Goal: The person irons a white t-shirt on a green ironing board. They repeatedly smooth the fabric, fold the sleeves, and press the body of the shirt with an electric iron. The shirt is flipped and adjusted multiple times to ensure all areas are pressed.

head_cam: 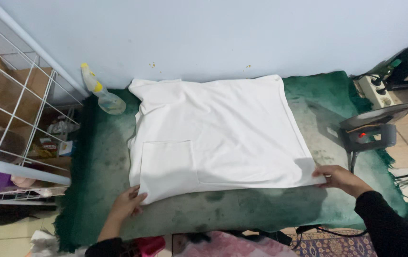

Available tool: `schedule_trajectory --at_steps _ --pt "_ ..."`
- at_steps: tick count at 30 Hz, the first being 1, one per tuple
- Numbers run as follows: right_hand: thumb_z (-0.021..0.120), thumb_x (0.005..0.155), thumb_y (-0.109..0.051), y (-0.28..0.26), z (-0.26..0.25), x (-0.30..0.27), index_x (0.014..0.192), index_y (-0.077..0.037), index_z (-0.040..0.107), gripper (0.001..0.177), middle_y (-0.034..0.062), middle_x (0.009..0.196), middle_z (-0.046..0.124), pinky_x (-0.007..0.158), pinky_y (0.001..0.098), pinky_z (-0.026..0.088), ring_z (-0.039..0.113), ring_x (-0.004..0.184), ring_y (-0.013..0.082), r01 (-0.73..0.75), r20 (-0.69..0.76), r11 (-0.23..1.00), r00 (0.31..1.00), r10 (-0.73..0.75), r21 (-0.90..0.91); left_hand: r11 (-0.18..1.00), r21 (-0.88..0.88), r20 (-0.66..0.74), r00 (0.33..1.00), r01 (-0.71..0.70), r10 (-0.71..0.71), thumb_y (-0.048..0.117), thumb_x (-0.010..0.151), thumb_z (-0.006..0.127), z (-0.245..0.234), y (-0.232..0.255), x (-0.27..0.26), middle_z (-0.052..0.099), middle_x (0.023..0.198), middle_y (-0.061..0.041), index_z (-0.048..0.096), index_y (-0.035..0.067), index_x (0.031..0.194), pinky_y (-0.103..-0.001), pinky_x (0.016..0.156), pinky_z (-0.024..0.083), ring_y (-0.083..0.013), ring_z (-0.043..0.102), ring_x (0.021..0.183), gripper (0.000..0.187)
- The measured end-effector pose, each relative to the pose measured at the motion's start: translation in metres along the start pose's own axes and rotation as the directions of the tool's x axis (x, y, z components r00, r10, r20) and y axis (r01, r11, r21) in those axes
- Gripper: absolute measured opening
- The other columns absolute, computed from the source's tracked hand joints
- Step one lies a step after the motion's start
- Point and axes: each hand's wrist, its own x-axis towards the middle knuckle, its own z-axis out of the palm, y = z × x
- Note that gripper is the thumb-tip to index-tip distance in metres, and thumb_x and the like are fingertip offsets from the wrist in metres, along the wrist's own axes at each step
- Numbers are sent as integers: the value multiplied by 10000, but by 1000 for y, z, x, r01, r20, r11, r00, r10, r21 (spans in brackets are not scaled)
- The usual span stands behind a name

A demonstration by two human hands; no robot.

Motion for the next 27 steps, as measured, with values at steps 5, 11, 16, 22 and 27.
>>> schedule_trajectory --at_steps 5,11,16,22,27 --pt "793 835 -84 3 10 4 894 14 578 244 83 823 610 727 396 634 689 760 229 27 -93 968 994 -52 -251 981 -37 85 978 -188 191 111 805 740 -6 -30 27 734 785 -152 783 -36 1108 -328 540 504 -179 635 586 339" --pt "810 854 -103 11 -4 -3 879 17 594 248 179 773 703 604 371 569 680 634 259 -128 -112 958 989 102 -257 971 235 263 965 -42 -22 98 748 689 -16 -77 27 810 841 -114 842 14 1077 -353 611 558 -205 697 649 373" --pt "794 935 -183 -1 -40 -11 1063 -24 604 279 60 841 639 520 312 433 570 619 166 251 -765 956 643 -47 152 999 19 9 1000 -26 26 274 832 773 1 -49 24 795 1009 -160 748 -29 1169 -362 752 561 -243 736 847 454" --pt "865 869 -130 -39 -65 12 1196 -118 623 407 -34 889 636 543 316 393 518 676 132 504 -869 851 477 -130 150 899 381 364 929 -218 71 253 690 847 15 -26 38 822 1032 -158 775 -22 1155 -377 798 611 -264 777 873 545" --pt "846 885 -228 -87 -53 15 1167 -29 687 380 145 1065 735 813 408 545 694 953 312 443 -773 716 75 -629 -540 793 583 63 983 -177 174 393 779 820 -7 -2 33 805 1051 -142 813 39 1081 -405 879 583 -290 763 955 465"
